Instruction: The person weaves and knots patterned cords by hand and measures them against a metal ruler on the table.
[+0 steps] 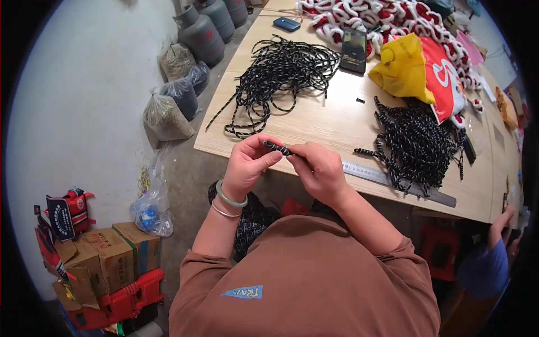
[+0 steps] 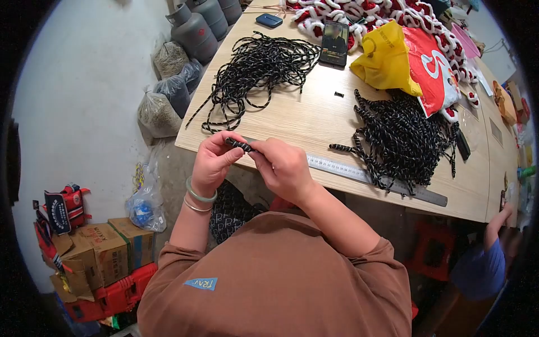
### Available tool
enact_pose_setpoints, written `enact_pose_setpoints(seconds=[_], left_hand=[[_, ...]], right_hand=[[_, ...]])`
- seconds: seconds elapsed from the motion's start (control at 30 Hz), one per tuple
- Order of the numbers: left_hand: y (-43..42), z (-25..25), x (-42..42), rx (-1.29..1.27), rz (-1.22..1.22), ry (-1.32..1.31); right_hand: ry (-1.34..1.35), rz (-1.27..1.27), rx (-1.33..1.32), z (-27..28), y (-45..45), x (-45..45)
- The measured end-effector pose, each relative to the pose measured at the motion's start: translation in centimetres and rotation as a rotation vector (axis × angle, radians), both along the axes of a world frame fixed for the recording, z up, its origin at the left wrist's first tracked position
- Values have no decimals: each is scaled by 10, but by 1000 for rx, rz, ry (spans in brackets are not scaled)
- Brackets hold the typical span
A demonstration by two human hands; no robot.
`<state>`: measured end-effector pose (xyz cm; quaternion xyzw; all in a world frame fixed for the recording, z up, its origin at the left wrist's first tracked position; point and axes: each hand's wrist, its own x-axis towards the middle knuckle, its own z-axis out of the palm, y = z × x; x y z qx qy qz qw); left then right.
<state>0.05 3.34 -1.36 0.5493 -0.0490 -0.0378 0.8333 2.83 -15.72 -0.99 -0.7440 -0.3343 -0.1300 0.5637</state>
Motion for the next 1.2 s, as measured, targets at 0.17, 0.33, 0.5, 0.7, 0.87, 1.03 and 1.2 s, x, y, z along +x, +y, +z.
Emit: enact_pose_setpoints(seconds=[0.17, 0.33, 0.5, 0.7, 0.87, 1.03, 1.2], left_hand=[[-3, -1, 2, 60, -37, -168], [-2, 9, 6, 423, -61, -328], [-7, 26, 4, 701, -16, -468], [-10, 22, 4, 819, 101, -692], [-11, 26, 2, 921, 71, -786], [-15, 25, 2, 952, 129, -863], [-11, 21, 1, 1010, 170, -894]], right_hand=[[747, 290, 181, 6, -12, 7], [967, 341, 122, 18, -22, 11], [913, 452, 115, 10, -26, 15], [1113, 585, 143, 10, -32, 22], [1220, 626, 192, 5, -32, 20], [1486, 768, 348, 0, -35, 23], [1282, 677, 363, -2, -33, 13]])
